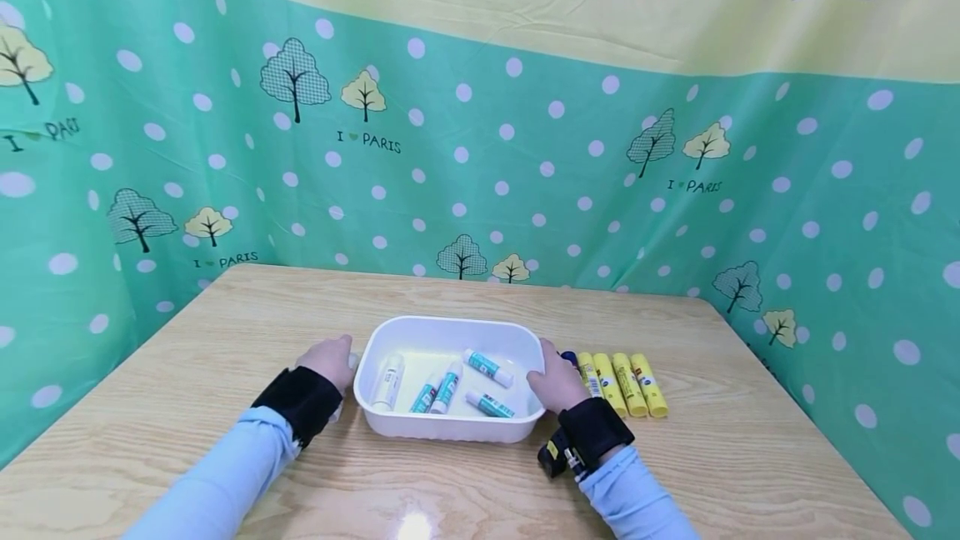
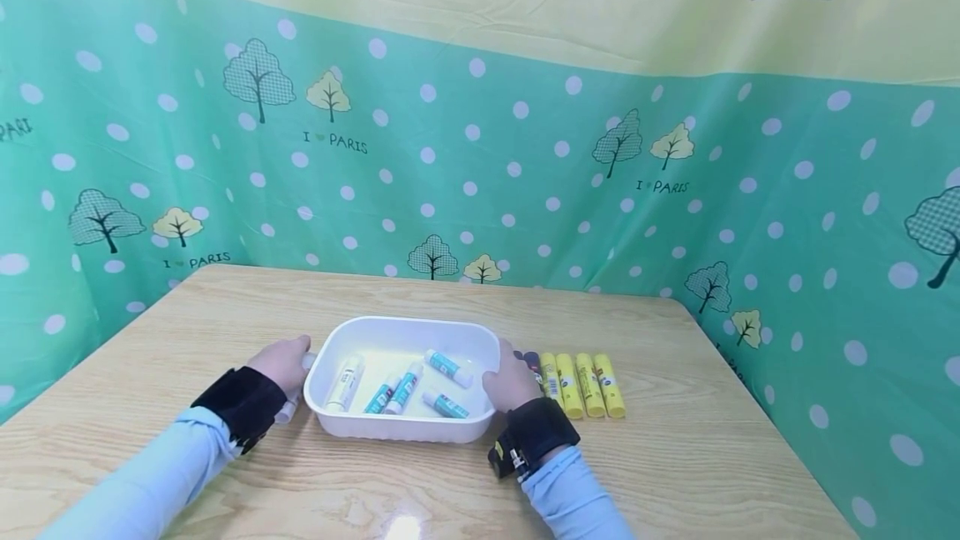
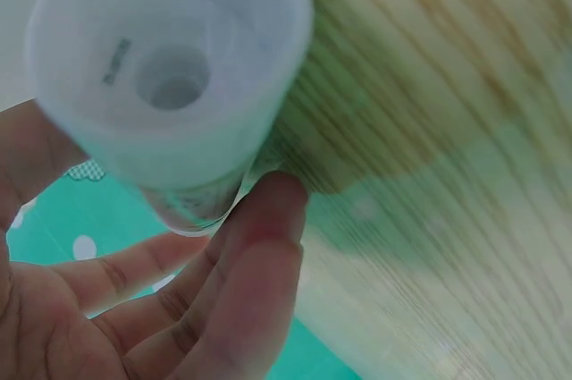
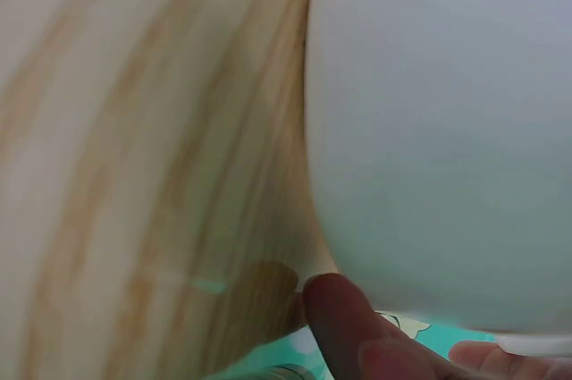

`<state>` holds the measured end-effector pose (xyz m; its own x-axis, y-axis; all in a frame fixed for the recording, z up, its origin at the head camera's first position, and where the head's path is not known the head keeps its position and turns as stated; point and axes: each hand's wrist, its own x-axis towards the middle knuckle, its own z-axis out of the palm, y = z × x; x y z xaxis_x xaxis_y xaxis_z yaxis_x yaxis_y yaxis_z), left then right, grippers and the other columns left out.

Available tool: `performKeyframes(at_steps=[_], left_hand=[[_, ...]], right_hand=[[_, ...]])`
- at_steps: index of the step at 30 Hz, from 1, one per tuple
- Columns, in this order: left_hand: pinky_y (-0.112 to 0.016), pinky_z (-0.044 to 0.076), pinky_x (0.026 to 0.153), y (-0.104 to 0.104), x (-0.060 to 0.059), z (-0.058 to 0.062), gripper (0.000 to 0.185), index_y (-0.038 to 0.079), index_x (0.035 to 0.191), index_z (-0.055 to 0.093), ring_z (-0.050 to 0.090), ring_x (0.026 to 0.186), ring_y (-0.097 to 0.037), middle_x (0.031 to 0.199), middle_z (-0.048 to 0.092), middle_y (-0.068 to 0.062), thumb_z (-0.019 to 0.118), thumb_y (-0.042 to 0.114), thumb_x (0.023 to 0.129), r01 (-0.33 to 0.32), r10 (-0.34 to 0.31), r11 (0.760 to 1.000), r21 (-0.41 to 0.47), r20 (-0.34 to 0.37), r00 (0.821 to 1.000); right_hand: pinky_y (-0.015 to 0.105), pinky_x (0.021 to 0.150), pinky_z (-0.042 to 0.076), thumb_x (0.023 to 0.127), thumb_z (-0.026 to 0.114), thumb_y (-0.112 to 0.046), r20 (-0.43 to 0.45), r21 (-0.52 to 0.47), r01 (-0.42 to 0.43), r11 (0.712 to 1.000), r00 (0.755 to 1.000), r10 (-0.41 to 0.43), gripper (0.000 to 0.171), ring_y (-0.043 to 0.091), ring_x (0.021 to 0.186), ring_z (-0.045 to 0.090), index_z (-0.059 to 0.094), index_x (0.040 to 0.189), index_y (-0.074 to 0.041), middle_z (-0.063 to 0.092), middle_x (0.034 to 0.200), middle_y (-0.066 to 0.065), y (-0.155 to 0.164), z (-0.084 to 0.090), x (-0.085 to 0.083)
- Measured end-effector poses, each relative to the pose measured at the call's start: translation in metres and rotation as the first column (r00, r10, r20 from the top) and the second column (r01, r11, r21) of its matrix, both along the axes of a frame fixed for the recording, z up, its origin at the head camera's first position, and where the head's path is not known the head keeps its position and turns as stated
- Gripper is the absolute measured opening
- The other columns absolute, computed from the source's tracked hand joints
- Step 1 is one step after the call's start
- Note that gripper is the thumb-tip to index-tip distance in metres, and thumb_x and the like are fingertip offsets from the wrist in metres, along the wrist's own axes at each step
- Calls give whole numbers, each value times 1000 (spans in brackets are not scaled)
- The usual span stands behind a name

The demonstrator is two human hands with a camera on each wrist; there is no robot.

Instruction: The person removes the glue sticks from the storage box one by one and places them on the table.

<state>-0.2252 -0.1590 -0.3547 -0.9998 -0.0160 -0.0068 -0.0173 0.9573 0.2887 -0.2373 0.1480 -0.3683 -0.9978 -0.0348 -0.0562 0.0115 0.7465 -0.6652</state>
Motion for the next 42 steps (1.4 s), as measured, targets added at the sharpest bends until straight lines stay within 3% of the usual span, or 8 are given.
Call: performKeyframes(at_steps=[9, 16, 21, 27, 35, 38, 42], left_hand=[[-42, 44, 59, -5, -6, -5, 43, -6, 114, 46, 57, 73, -33, 93, 57, -27, 47, 14, 76, -36, 36, 999, -17, -13, 999], [-46, 44, 65, -5, 3, 6, 53, -9, 119, 42, 56, 80, -36, 101, 55, -29, 49, 22, 77, -52, 51, 998, -25, -12, 999], [-38, 41, 54, -7, 3, 14, 46, -7, 110, 49, 51, 60, -24, 84, 59, -22, 54, 25, 76, -66, 60, 996, -61, -85, 995], [-34, 37, 48, -7, -3, 27, 27, -2, 95, 54, 48, 55, -20, 72, 59, -13, 51, 19, 78, -46, 45, 999, -2, -220, 975], [-31, 35, 45, 23, 4, 58, 20, 2, 87, 57, 46, 50, -18, 58, 52, -5, 51, 18, 77, 22, -18, 1000, 11, -327, 945], [-31, 38, 47, 37, 3, 63, 24, 1, 91, 58, 48, 53, -18, 66, 58, -8, 52, 19, 77, 42, -37, 999, 6, -324, 945], [-36, 44, 55, 54, 2, 65, 34, 0, 103, 56, 56, 65, -23, 90, 63, -15, 53, 22, 78, 67, -63, 998, 5, -275, 960]], right_hand=[[44, 78, 45, 82, 44, -9, -25, -6, -15, 1000, 1000, 15, 54, 30, 106, 49, 26, 133, -6, 43, 126, 19, -1, 1, 0], [42, 75, 46, 82, 45, -9, -25, 1, -15, 1000, 1000, 15, 54, 30, 105, 51, 26, 133, -6, 43, 125, 20, -1, 1, 0], [43, 76, 46, 82, 44, -9, -18, 11, -16, 1000, 1000, 16, 55, 30, 105, 50, 24, 133, -5, 41, 126, 21, -1, 3, 0], [43, 77, 45, 82, 45, -9, -27, 19, -14, 1000, 1000, 15, 55, 30, 106, 49, 25, 133, -5, 41, 127, 21, -1, 3, 1], [42, 78, 45, 82, 44, -9, -36, 18, -4, 1000, 999, 4, 55, 30, 106, 50, 24, 133, -5, 42, 126, 20, -1, 3, 2], [41, 78, 45, 82, 44, -8, -45, 19, -9, 1000, 999, 10, 55, 30, 106, 50, 25, 133, -5, 42, 126, 20, -1, 0, 2], [41, 77, 45, 81, 44, -7, -44, 13, -7, 1000, 999, 8, 54, 30, 106, 49, 26, 133, -5, 42, 126, 20, -2, -3, 2]])
